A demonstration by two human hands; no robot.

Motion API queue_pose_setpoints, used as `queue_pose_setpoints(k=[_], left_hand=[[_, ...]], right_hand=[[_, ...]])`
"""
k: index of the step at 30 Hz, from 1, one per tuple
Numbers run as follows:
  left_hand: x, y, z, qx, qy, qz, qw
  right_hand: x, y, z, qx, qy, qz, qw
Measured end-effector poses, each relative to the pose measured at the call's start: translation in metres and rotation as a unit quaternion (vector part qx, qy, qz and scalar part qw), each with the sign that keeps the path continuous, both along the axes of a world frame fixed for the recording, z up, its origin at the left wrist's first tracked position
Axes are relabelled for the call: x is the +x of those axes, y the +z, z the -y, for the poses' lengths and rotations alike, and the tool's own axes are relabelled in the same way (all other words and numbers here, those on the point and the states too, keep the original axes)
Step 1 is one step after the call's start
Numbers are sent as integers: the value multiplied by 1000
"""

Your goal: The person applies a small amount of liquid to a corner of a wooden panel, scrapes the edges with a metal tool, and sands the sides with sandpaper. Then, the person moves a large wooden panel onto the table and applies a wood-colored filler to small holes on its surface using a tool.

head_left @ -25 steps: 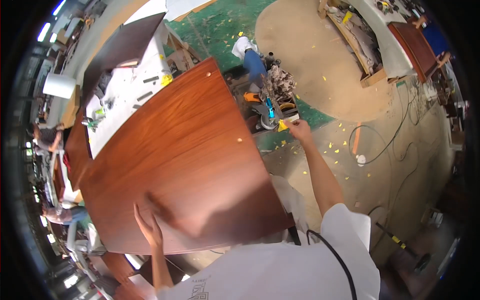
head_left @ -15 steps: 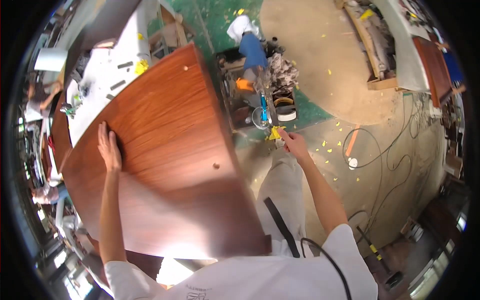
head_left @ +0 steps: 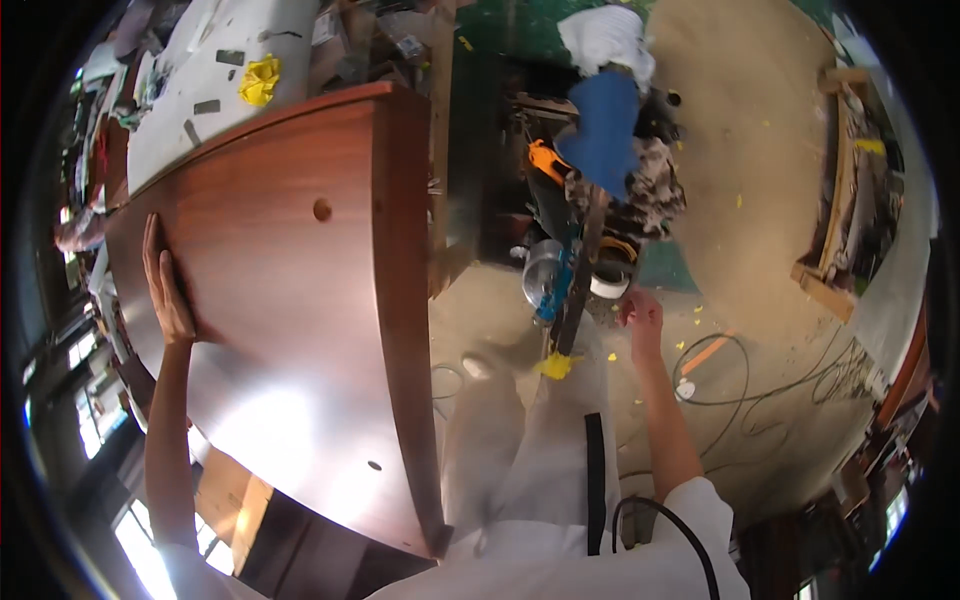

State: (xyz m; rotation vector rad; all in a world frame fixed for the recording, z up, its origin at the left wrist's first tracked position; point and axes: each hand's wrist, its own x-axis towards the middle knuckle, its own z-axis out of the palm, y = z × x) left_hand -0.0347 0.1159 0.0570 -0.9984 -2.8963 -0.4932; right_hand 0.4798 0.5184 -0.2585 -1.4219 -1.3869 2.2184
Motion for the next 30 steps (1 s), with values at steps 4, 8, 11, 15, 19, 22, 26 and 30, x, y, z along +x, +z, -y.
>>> queue_pose_setpoints(k=[4, 8, 11, 15, 19, 22, 26, 30], left_hand=[[-2, 5, 1, -19, -2, 2, 1000], [0, 0, 3, 4, 16, 19, 1000], [-7, -1, 5, -4, -2, 28, 1000], [-4, 1, 8, -18, 10, 35, 999], [1, 3, 5, -6, 30, 41, 999], [-7, -1, 3, -2, 28, 48, 998], [-1, 2, 7, -10, 39, 48, 998], [11, 0, 14, -11, 51, 45, 998]], right_hand=[[-40, -17, -36, 5, 37, -5, 999], [-71, -39, -48, 33, 112, -19, 993], [-94, -87, -43, 32, 158, -149, 976], [-132, -120, -38, 120, 234, -267, 927], [-152, -125, -55, -186, 143, -199, 951], [-149, -191, -82, -322, 26, -191, 927], [-183, -202, -89, -305, 6, -181, 935], [-251, -191, -95, 213, 227, -103, 945]])
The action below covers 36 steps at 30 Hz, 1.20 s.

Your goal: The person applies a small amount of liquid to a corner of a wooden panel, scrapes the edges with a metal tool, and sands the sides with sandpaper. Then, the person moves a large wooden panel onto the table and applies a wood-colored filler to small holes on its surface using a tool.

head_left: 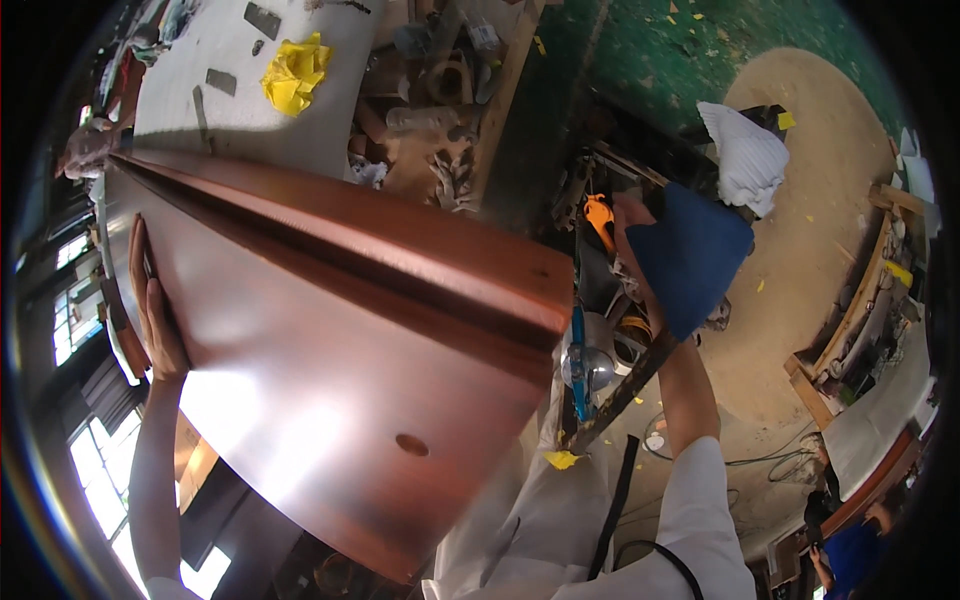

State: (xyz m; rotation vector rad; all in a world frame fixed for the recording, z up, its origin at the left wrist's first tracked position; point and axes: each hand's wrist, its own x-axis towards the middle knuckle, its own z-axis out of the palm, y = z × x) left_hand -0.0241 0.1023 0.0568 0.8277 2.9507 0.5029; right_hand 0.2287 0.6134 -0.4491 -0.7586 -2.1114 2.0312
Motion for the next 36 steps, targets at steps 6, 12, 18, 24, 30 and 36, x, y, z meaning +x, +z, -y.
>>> queue_pose_setpoints(k=[6, 12, 18, 24, 30, 36], left_hand=[[4, 8, -7, -5, -8, -5, 1000], [-4, 0, 0, -6, -1, -5, 1000], [-5, 12, -28, 8, -28, -4, 1000], [-24, 1, -37, 36, -38, 3, 999], [9, 18, -31, -20, -7, -33, 999], [5, 17, -33, -18, -7, -40, 999]], right_hand=[[-70, -119, -25, 398, 47, 122, 908], [-60, -151, -50, 500, 317, 271, 759], [-39, -136, -40, 415, 85, 175, 889], [-30, -162, -38, 528, 123, 209, 814], [-24, -38, -13, 259, -16, -37, 965], [60, 14, 13, 99, -94, 0, 991]])
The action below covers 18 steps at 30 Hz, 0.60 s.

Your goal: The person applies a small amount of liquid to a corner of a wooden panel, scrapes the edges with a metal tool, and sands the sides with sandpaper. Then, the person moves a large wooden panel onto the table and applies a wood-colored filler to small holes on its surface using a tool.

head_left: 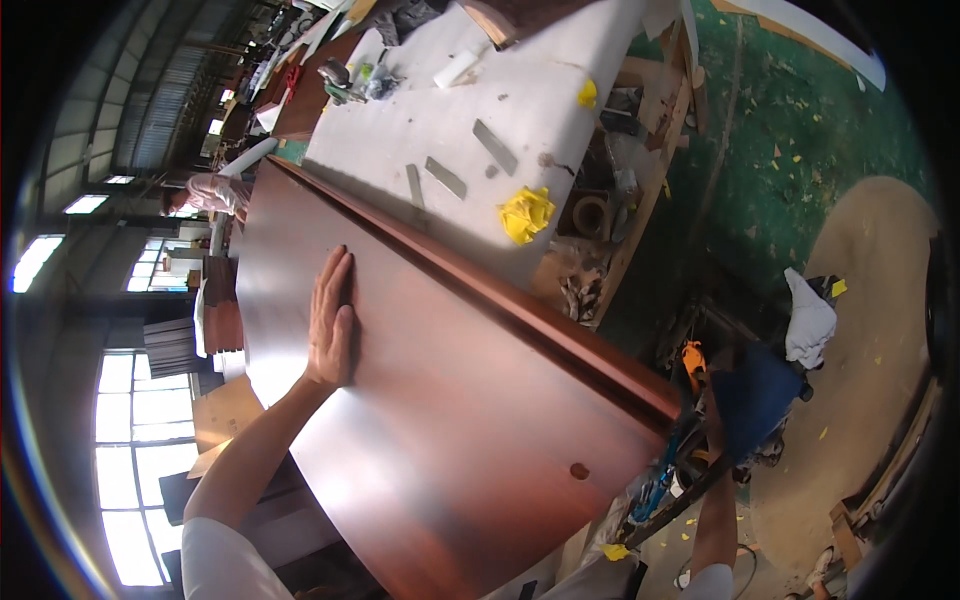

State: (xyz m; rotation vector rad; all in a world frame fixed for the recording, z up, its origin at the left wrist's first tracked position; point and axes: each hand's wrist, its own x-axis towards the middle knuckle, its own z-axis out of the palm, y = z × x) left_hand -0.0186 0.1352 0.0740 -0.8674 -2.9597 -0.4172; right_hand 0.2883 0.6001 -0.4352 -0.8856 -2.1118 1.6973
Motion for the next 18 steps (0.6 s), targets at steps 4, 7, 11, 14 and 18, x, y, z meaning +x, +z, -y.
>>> queue_pose_setpoints(k=[4, 7, 11, 14, 18], left_hand=[[0, 2, 3, -8, -6, -10, 1000], [1, 0, 4, -4, 12, -16, 1000], [5, 2, 7, -1, 29, -36, 999], [3, 2, 3, 18, 36, -50, 998], [8, -1, 10, 89, 51, -90, 991]], right_hand=[[42, 28, 10, -88, -47, 21, 995], [70, 51, 4, -164, -90, 25, 982], [124, 67, -6, -375, -100, -70, 919], [148, 80, -13, -329, -103, -74, 936], [212, 127, 2, -41, -92, -29, 994]])
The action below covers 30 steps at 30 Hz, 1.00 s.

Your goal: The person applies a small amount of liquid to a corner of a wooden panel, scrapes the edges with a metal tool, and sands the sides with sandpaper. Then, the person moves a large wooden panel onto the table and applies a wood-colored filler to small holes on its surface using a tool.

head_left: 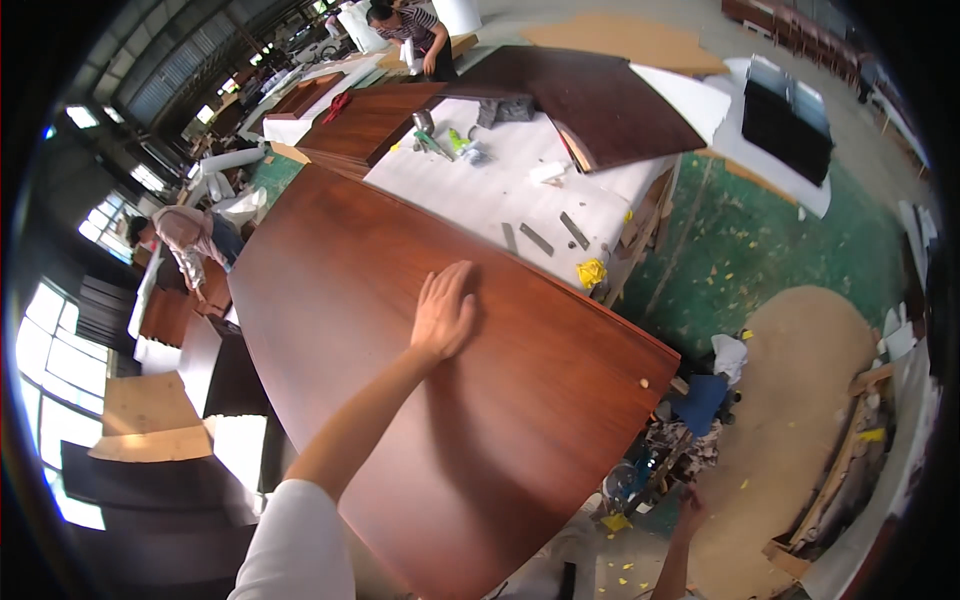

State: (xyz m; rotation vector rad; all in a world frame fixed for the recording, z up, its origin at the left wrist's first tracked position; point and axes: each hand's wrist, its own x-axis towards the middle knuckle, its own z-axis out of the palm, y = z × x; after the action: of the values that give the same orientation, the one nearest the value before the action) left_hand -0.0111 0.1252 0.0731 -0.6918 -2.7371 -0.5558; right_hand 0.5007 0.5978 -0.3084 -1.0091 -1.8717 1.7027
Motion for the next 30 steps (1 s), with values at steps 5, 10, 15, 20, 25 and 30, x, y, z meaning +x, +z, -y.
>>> queue_pose_setpoints(k=[5, 10, 15, 20, 25, 30], left_hand=[[1, -6, -5, 27, -77, -89, 993], [43, 14, 30, -34, -278, -125, 952], [62, 56, 80, -78, -399, -81, 910], [44, 68, 182, 25, -236, -43, 971], [74, 36, 376, -13, 11, -72, 997], [88, -89, 566, 347, 402, 148, 834]], right_hand=[[73, 174, 82, 8, -131, 49, 990], [84, 304, 217, -85, -203, 59, 974], [64, 329, 303, 75, -108, -76, 988], [-39, 410, 386, -27, -34, -150, 988], [-64, 373, 384, 15, -41, -104, 994], [-75, 351, 383, -32, -217, -72, 973]])
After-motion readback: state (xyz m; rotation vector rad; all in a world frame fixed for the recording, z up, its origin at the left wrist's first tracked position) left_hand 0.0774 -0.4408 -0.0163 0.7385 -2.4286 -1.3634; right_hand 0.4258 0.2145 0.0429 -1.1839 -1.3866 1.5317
